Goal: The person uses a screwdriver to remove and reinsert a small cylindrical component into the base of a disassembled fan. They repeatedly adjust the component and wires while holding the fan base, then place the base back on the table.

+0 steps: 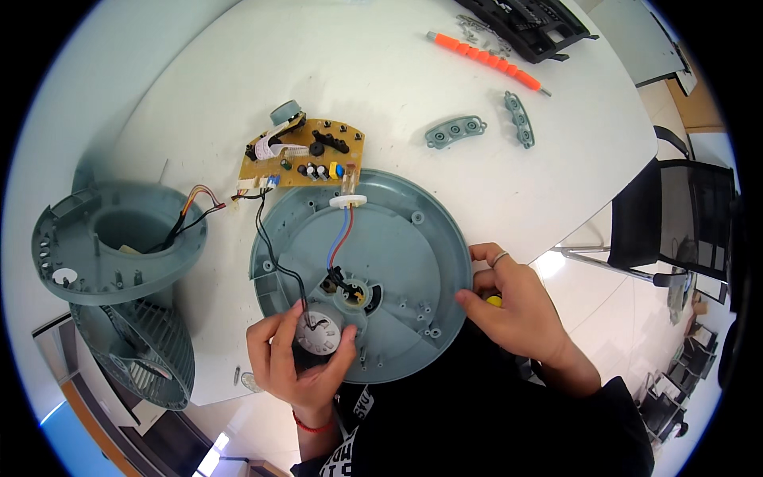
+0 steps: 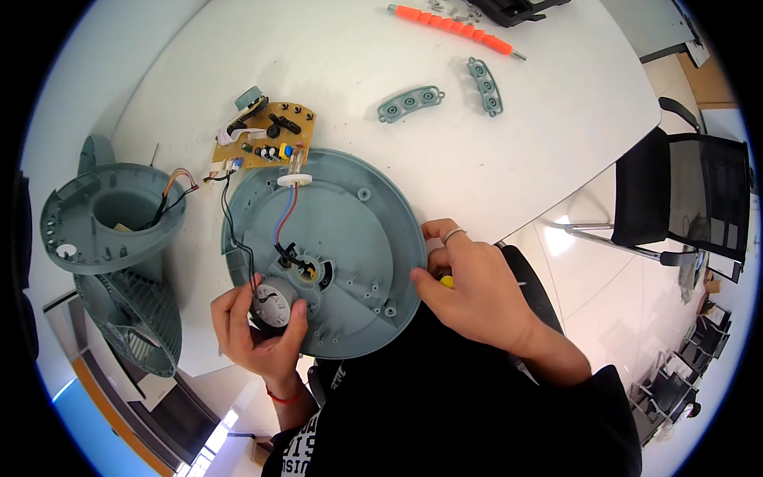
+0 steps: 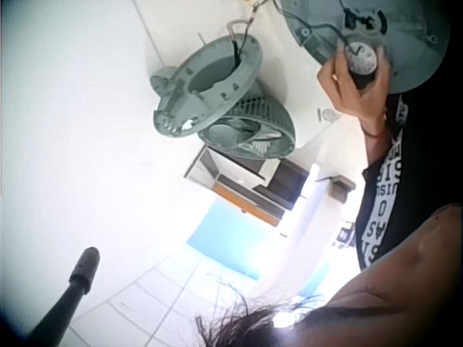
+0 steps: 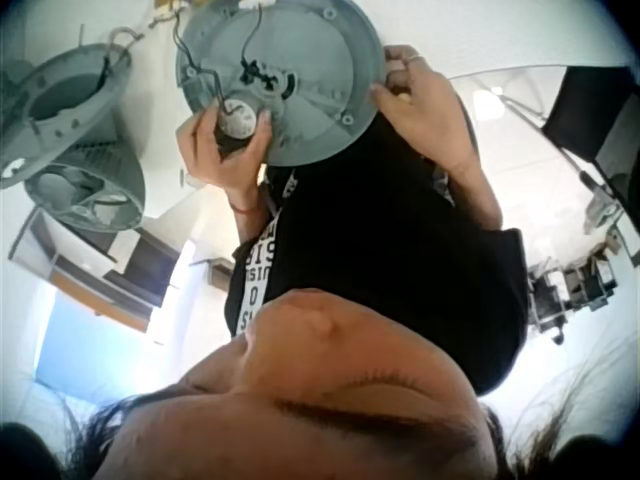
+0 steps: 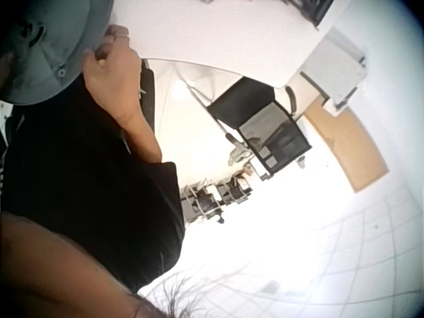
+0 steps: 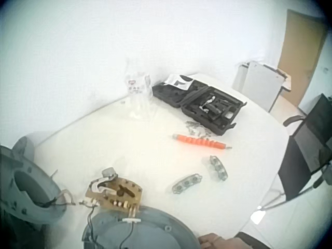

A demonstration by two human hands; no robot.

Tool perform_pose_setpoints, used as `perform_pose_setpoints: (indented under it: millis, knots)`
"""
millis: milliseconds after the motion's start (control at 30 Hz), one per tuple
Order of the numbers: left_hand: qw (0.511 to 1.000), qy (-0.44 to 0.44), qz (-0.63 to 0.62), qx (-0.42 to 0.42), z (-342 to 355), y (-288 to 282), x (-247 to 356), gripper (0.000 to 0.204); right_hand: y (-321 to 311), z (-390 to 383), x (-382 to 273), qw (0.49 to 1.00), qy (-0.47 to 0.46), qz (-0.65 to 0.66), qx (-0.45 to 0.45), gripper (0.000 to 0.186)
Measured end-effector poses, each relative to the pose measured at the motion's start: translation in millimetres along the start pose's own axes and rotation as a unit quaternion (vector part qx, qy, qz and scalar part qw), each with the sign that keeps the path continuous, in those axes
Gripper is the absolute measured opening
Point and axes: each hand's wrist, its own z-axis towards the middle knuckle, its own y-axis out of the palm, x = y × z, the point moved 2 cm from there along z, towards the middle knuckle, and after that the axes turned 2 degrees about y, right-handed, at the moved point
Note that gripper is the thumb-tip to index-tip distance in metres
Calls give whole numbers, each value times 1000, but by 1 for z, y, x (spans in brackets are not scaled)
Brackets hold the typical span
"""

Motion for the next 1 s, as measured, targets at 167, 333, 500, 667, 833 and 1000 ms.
perform_pose_setpoints:
  millis: [167,333,500,667,833,1000]
  knots:
    - [999,45,-1,-23,3,-4,-2,61,3,-2,-2,999,13,39,-16,40]
    - [994,91,-48,-32,3,-2,-3,63,2,-4,1,990,-7,138,11,39]
    - [992,111,-34,-40,8,-5,1,65,0,-5,-2,990,11,137,-6,39]
    - [992,113,-29,-54,12,-6,-1,69,0,-6,-8,988,25,153,-9,43]
    - [991,111,-36,-69,13,-6,-3,69,3,-8,2,980,64,189,-12,45]
    - [988,118,-47,-84,16,-5,-4,69,4,-13,9,984,54,171,-3,46]
